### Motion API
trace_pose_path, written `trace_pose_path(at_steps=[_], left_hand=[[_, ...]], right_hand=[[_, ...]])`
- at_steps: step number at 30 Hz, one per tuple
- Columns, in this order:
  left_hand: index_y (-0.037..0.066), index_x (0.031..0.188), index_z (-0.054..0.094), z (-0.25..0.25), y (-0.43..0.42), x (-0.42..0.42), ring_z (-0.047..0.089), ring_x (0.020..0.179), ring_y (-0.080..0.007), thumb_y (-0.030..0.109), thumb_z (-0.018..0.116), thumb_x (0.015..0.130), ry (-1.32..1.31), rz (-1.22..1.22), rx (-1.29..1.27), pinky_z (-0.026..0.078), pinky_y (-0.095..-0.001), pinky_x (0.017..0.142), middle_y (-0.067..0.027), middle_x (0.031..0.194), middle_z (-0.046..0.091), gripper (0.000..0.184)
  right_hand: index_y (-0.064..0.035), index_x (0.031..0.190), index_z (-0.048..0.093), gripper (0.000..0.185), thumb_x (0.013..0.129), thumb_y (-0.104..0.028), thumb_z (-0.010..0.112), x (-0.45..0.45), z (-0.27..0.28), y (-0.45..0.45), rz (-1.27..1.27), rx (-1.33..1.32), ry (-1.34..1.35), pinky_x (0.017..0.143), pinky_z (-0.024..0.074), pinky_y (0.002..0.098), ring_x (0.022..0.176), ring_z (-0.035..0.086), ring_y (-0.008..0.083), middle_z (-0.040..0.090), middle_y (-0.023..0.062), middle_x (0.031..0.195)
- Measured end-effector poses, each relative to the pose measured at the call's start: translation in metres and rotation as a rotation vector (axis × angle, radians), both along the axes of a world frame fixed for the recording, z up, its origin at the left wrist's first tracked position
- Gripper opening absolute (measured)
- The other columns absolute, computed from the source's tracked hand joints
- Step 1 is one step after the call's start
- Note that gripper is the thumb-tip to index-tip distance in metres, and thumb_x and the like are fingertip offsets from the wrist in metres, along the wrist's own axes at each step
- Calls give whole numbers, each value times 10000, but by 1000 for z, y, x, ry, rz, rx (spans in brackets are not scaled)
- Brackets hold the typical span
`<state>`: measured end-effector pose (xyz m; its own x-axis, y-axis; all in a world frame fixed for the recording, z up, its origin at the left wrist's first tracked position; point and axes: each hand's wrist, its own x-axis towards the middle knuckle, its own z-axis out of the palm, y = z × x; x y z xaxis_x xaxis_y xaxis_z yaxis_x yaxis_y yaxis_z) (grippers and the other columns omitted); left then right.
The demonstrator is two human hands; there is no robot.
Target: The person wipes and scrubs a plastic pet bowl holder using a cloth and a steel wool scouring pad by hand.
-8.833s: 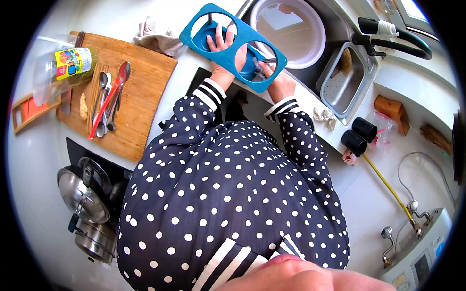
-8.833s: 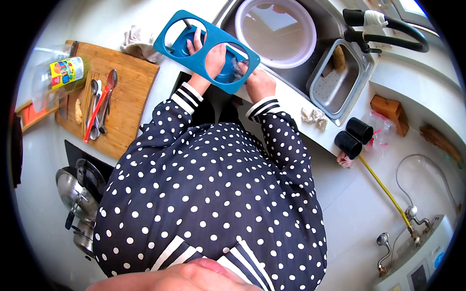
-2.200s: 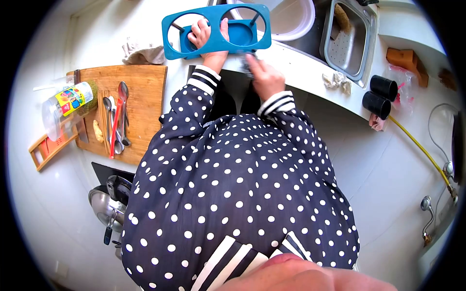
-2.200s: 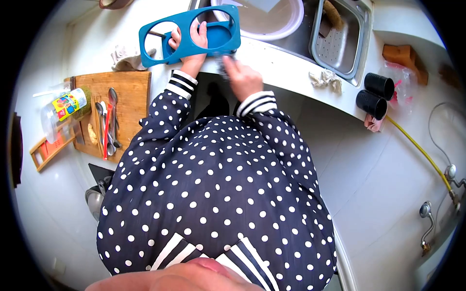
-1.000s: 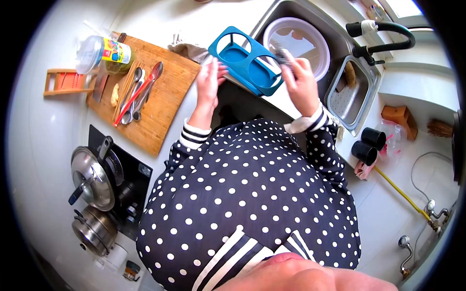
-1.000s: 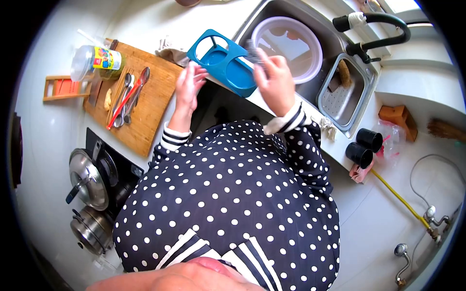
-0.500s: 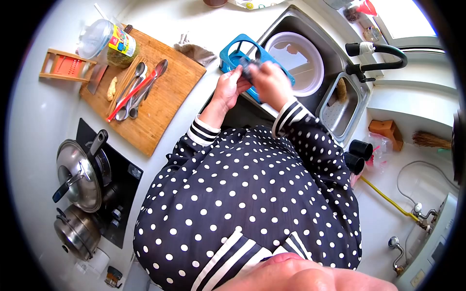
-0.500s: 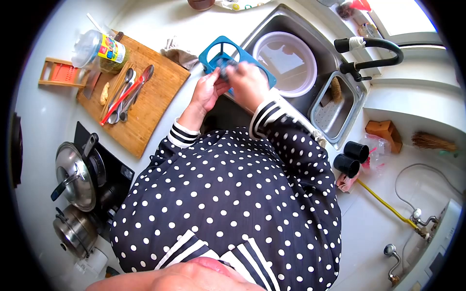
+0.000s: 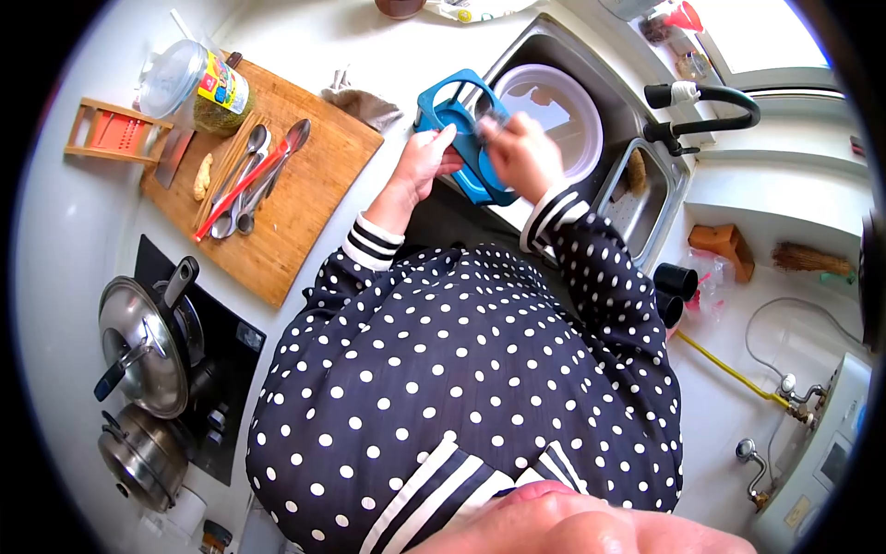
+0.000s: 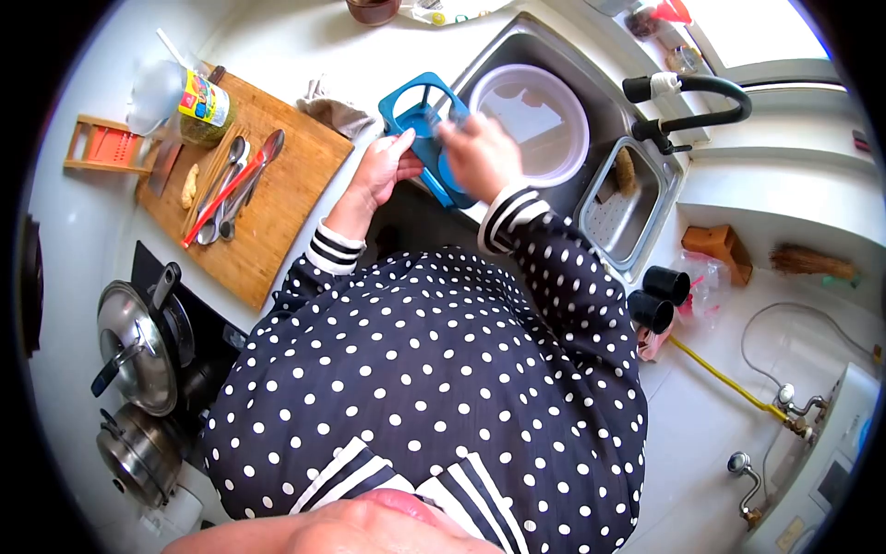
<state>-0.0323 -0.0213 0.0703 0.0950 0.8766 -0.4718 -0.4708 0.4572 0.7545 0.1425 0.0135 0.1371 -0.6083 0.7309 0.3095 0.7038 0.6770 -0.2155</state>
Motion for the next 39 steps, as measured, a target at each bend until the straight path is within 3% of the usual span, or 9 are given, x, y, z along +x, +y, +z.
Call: trace_pose_path(at_steps=[2, 6, 8, 10, 12, 14, 18, 25, 39], left_hand=[[47, 964, 604, -1, 8, -8, 643, 720, -151, 354, 527, 948, 30, -75, 46, 519, -261, 656, -83, 870, 679, 317], [43, 925, 646, -3, 35, -36, 632, 649, -121, 385, 560, 926, 234, -190, 97, 504, -238, 614, -42, 764, 669, 353], [35, 1048, 642, 0, 41, -44, 627, 802, -123, 451, 591, 901, 370, -90, 171, 503, -278, 733, -66, 951, 670, 445], [6, 1102, 600, 9, 33, -35, 618, 898, -196, 494, 630, 856, 894, 248, 389, 507, -329, 761, -145, 1102, 622, 547], [-62, 1158, 532, 38, 0, -16, 581, 997, -285, 510, 696, 774, 1375, 233, 533, 474, -343, 830, -223, 1230, 527, 708], [-40, 1265, 469, 67, -28, 4, 517, 1131, -349, 518, 723, 722, 1363, -138, 788, 414, -423, 970, -245, 1303, 461, 819], [-53, 1406, 279, 51, -39, 39, 224, 1379, -359, 603, 766, 578, 1665, -248, 588, 235, -598, 1054, -227, 1486, 225, 1163], [-45, 1391, 280, 37, -23, 27, 247, 1341, -366, 244, 760, 605, 1720, -276, 656, 378, -470, 987, -191, 1434, 275, 965], [-62, 1379, 314, 42, -27, 30, 247, 1349, -376, 52, 655, 630, 1685, -248, 652, 316, -438, 1066, -209, 1435, 288, 831]], right_hand=[[-150, 1061, 700, 258, 811, -185, 647, 19, -2, 30, -253, 27, -104, 678, 484, 368, 757, 571, 272, 517, 98, 789], [-97, 1094, 683, 300, 858, -269, 613, 55, -6, 50, -379, -398, 238, 729, 469, 353, 815, 605, 277, 569, 128, 851], [-61, 1102, 669, 315, 866, -265, 626, 62, -17, 47, -332, -488, 495, 728, 461, 332, 794, 592, 236, 574, 113, 850], [-45, 1116, 658, 319, 868, -246, 637, 60, -20, 42, -298, -418, 545, 725, 456, 310, 791, 580, 215, 572, 105, 890], [-54, 1126, 656, 321, 864, -238, 646, 50, -18, 33, -281, -345, 579, 726, 456, 306, 792, 579, 220, 570, 111, 915], [-107, 1134, 666, 321, 824, -188, 678, 37, -6, 20, -171, -299, 532, 725, 460, 316, 824, 562, 235, 558, 106, 906], [-123, 1103, 686, 335, 770, -89, 688, 20, 7, -9, 1, -217, 233, 741, 453, 342, 855, 508, 263, 518, 108, 903], [-145, 1097, 683, 324, 778, -89, 664, -1, -13, 44, 18, 28, 150, 726, 444, 377, 821, 493, 300, 520, 128, 859], [-135, 1032, 686, 264, 771, -128, 646, 2, -11, 23, 19, -74, 97, 674, 474, 413, 795, 518, 329, 515, 146, 845]])
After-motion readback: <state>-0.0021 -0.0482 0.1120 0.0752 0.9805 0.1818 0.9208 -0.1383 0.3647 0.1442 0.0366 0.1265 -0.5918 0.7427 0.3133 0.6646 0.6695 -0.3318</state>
